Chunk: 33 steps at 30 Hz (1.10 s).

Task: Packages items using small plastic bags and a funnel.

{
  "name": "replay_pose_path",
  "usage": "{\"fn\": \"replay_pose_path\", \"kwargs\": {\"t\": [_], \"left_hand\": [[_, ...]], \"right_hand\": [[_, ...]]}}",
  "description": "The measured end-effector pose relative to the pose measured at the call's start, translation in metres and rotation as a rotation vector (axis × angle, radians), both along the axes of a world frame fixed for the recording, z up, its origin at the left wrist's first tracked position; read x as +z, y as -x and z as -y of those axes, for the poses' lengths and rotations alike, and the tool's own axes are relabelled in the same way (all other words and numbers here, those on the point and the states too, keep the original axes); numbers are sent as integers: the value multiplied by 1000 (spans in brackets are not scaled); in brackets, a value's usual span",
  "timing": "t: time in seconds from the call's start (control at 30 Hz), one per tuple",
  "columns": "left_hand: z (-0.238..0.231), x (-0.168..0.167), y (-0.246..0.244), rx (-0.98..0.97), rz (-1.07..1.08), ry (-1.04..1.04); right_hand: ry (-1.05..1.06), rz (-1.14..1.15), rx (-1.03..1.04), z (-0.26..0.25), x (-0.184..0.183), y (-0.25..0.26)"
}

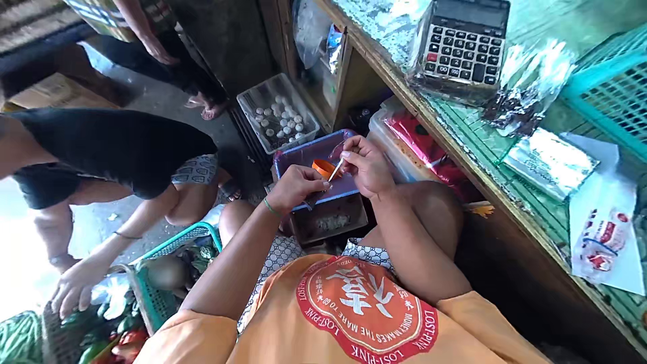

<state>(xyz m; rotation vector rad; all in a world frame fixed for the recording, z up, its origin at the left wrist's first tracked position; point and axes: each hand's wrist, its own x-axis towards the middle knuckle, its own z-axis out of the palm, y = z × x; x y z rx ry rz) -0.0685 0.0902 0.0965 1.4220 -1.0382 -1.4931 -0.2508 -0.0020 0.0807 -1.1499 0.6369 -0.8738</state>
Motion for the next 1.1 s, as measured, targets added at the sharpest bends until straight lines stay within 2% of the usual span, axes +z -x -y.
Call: {"fn": "replay_pose_path", "kwargs": {"t": [0.2, 0.47, 0.6, 0.77, 0.97, 1.03, 1.1], "left_hand": [[-14, -4, -7, -102, 19, 35], [-21, -6, 6, 39, -233, 148], [-20, 1, 11, -56, -152, 176], [-16, -11, -3, -182, -93, 230], [-30, -5, -6, -158, -88, 225], [-31, -1, -2, -158, -117, 204], [-32, 4, 3, -165, -161, 193]], "right_hand": [[-83, 85, -27, 5, -1, 1], [146, -114, -21, -4, 29, 7], [154, -132, -27, -7, 40, 7], [118, -98, -76, -5, 44, 11], [70, -60, -88, -6, 49, 8], [100, -95, -49, -5, 56, 13], [223, -216, 3, -2, 72, 25]]}}
